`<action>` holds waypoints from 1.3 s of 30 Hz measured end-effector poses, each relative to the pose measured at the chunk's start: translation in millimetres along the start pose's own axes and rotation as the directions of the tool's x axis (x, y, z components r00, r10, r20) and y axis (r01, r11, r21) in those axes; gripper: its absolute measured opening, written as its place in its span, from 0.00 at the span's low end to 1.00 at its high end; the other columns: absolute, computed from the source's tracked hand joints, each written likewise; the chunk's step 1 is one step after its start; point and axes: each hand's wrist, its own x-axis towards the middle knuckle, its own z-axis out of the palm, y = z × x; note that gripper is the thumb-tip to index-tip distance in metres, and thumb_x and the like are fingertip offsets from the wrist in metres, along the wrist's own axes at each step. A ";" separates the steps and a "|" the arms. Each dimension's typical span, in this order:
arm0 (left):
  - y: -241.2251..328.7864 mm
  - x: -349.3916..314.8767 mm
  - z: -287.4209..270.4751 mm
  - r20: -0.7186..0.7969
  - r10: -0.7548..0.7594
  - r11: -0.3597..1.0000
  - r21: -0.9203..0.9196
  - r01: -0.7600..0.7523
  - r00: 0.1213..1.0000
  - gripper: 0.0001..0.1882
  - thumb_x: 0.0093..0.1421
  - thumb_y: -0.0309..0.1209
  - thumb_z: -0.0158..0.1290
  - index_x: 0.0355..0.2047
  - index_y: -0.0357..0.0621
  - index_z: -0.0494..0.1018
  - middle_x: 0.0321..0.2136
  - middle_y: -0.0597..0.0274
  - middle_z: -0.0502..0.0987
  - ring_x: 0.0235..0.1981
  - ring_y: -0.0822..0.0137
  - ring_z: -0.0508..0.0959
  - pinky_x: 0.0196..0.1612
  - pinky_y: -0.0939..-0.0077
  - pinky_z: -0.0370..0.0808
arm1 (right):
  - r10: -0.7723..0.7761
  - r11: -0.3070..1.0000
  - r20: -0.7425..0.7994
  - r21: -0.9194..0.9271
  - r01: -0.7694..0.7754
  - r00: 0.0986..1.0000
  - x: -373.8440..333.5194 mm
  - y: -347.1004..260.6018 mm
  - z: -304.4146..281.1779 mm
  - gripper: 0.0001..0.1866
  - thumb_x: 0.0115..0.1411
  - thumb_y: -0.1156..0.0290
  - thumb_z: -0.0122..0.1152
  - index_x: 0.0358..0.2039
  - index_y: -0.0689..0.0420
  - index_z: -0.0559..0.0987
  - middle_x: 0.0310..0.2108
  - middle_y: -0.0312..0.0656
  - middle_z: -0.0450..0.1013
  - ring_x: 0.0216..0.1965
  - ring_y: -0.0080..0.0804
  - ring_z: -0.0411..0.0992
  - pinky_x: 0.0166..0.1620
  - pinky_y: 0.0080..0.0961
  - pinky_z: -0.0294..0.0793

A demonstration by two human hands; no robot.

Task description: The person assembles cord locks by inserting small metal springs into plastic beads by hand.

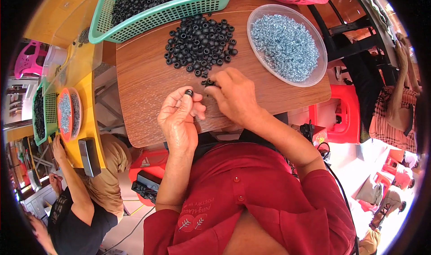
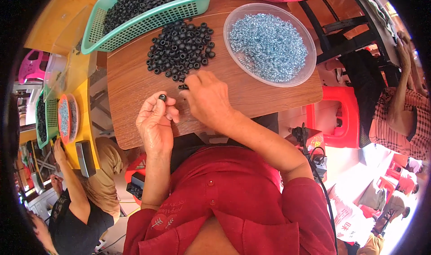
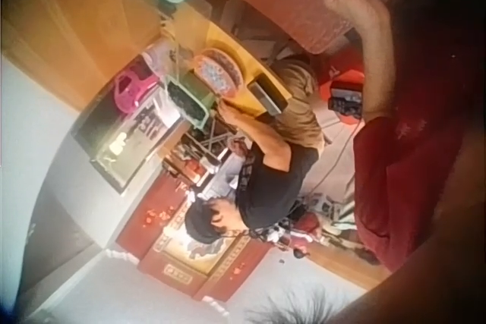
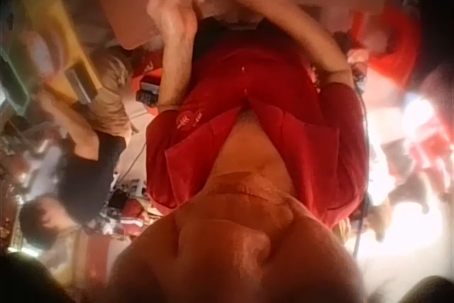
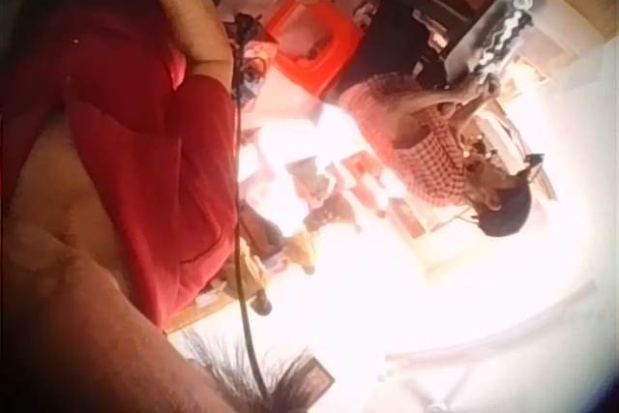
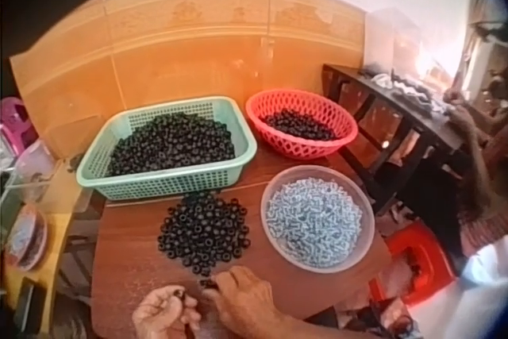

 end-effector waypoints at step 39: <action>-7.7 -8.5 29.8 0.109 -0.068 0.998 -0.006 0.069 0.992 0.10 0.60 0.24 0.51 0.41 0.32 0.70 0.28 0.53 0.77 0.22 0.68 0.76 0.22 0.81 0.71 | 0.259 0.256 0.355 0.871 -0.419 0.898 5.6 3.9 -42.5 0.04 0.53 0.82 0.58 0.30 0.64 0.75 0.26 0.38 0.73 0.27 0.20 0.72 0.32 0.16 0.72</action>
